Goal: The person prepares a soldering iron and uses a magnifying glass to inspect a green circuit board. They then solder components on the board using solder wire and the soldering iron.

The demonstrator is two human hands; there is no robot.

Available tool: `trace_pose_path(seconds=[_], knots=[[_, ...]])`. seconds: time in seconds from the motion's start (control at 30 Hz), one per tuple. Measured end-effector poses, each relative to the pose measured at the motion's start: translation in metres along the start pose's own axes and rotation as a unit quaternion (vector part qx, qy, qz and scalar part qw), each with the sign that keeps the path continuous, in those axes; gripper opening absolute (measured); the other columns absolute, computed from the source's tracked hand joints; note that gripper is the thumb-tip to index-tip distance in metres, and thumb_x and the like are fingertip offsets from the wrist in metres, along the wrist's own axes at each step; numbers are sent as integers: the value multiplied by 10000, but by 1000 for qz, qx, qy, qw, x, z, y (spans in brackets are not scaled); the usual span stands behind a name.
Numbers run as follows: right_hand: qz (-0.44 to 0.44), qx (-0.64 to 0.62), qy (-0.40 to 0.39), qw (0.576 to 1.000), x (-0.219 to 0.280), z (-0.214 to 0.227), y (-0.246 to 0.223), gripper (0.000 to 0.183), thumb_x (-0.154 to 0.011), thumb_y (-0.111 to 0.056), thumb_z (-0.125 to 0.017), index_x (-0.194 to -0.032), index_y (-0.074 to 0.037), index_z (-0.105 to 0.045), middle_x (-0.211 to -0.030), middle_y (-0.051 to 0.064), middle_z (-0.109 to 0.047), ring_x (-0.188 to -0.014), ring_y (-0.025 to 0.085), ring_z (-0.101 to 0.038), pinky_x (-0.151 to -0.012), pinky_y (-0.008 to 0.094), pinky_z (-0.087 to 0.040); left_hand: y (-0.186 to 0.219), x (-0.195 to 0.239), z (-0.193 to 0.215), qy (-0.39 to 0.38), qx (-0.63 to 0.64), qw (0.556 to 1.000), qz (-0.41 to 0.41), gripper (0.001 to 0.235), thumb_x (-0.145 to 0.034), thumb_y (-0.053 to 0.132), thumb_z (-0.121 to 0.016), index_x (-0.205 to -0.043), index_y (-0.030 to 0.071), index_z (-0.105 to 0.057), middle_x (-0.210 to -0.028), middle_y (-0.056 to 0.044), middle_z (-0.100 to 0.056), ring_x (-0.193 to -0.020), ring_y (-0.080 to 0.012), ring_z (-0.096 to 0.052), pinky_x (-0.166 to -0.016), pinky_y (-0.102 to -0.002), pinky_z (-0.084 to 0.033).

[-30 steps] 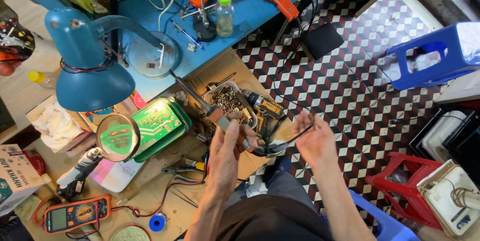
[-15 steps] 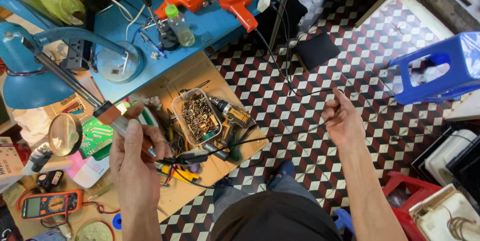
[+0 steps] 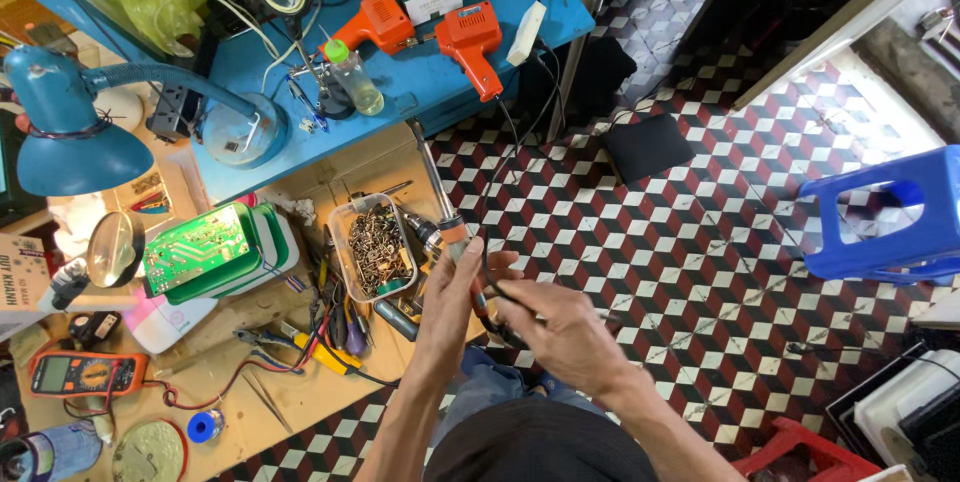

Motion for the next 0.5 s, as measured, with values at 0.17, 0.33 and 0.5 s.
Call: trace_pose_path(seconds=[0.17, 0.33, 0.5], knots=[[156, 127, -2, 980, -1, -19, -10, 219, -970, -206, -663, -1096, -35, -721, -914, 90, -748, -793, 218, -676, -777, 406, -571, 8, -24, 23, 33, 132, 990, -34, 217, -970, 278, -638, -1044, 74, -622, -946, -81, -753, -786, -139, -707, -726, -298, -596], [298, 23, 67, 952, 28, 29, -52, 222, -937, -267, -717, -962, -47, -725, -1008, 62, -757, -983, 214, -733, -1143, 530, -454, 17, -39, 64, 63, 74, 994, -57, 186, -995, 281, -655, -1039, 102, -625, -840, -10, -663, -638, -70, -579, -526, -206, -409], [260, -183, 191, 929, 88, 96, -83, 209, -951, -247, -707, -973, -41, -732, -994, 71, -759, -936, 223, -712, -1051, 507, -463, 5, -60, 65, 75, 18, 995, -65, 161, -1013, 252, -632, -1007, 94, -603, -870, -19, -695, -605, -64, -523, -537, -209, -394]])
Point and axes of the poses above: each hand's wrist, its own x-axis away from the middle knuckle, its own z-axis out of the back of the hand, y = z × x, the point moved 1 cm from there along -x, towards the middle knuckle
